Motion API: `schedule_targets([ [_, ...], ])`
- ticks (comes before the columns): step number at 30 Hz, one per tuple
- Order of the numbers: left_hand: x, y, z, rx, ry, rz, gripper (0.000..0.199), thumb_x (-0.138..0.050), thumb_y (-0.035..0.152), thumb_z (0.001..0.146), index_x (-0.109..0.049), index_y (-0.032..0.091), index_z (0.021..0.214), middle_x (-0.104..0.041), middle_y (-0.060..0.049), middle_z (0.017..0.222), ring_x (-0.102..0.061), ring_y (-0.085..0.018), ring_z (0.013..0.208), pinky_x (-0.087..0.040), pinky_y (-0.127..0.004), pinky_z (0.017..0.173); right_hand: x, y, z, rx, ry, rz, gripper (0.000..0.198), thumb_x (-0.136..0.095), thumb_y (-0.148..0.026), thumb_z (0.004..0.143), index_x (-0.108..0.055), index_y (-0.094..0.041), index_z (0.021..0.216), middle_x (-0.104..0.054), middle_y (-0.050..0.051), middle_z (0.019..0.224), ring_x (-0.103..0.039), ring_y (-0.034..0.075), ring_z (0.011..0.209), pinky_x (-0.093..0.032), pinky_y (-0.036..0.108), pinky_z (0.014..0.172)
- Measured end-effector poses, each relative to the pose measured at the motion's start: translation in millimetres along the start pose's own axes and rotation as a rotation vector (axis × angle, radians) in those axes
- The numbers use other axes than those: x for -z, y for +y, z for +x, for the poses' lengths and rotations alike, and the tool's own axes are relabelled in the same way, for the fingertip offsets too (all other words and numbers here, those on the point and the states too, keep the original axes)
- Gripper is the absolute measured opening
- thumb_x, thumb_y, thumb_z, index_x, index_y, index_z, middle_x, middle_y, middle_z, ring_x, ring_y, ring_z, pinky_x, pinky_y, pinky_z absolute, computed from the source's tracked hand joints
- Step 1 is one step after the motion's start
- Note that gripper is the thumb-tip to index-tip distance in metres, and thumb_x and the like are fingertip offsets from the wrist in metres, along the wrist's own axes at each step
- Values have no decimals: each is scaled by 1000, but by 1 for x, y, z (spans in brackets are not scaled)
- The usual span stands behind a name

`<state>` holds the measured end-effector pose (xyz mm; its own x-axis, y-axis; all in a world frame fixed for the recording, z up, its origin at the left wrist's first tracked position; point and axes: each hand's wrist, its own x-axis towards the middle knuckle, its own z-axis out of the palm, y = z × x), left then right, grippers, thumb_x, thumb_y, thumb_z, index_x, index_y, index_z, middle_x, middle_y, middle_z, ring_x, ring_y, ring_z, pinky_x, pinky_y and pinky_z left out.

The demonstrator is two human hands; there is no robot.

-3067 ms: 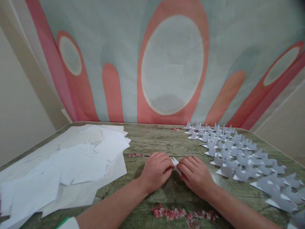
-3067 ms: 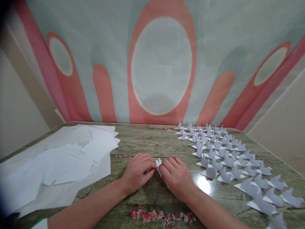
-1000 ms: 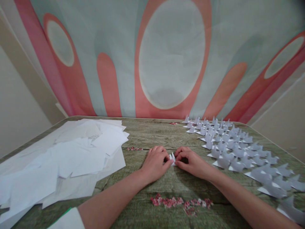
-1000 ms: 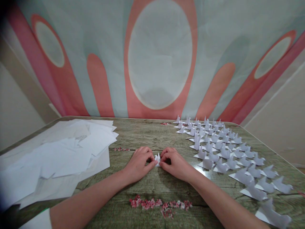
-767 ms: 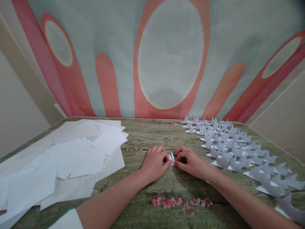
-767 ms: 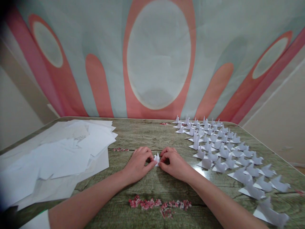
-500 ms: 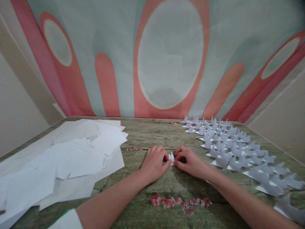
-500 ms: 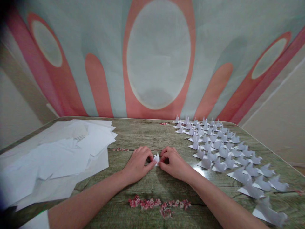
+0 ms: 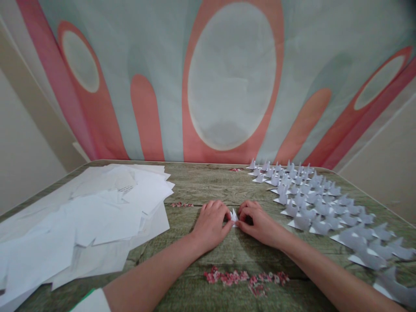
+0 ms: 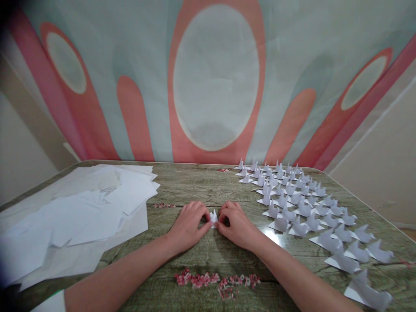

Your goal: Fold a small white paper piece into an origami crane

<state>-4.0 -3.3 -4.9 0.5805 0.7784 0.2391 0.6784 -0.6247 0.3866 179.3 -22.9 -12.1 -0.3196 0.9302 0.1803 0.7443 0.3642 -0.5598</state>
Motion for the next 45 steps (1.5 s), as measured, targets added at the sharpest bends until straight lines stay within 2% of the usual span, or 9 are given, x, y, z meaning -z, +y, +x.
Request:
schedule_targets([
  [9, -1, 3, 0, 54, 8, 12, 13, -56, 32, 76, -50, 21, 83, -48, -2, 93, -42, -20, 94, -34, -34, 81, -1, 0, -3, -44, 45, -85, 11, -59, -28, 74, -52, -20, 72, -53, 2, 83, -46, 18, 82, -36, 32, 73],
  [18, 1, 6, -1, 49, 23, -12, 14, -57, 26, 76, -50, 23, 88, -48, -2, 94, -41, -20, 96, -34, -34, 83, 6, 11, 0, -11, -9, 43, 13, -53, -31, 79, -53, -21, 73, -56, 1, 82, -49, 17, 81, -37, 31, 74],
  [21, 1, 6, -2, 43, 26, -16, 15, -56, 26, 76, -51, 25, 90, -47, -2, 96, -41, -20, 97, -33, -34, 84, 6, 9, -1, -15, -1, 12, 13, -55, -32, 78, -54, -21, 73, -55, 2, 84, -48, 17, 83, -36, 32, 75],
  [32, 2, 3, -1, 67, 13, -20, 14, -55, 33, 77, -57, 27, 90, -47, -2, 96, -40, -21, 99, -32, -37, 87, -3, 2, -4, -34, 32, -128, 12, -56, -33, 77, -52, -22, 74, -53, 2, 86, -46, 19, 84, -35, 33, 75],
  [45, 7, -6, 0, 68, -40, -97, 17, -59, 35, 74, -61, 32, 91, -46, -1, 103, -39, -22, 103, -30, -39, 92, 2, 1, -4, -40, -6, -88, 11, -57, -32, 76, -53, -22, 74, -53, 2, 88, -46, 19, 87, -34, 34, 77],
])
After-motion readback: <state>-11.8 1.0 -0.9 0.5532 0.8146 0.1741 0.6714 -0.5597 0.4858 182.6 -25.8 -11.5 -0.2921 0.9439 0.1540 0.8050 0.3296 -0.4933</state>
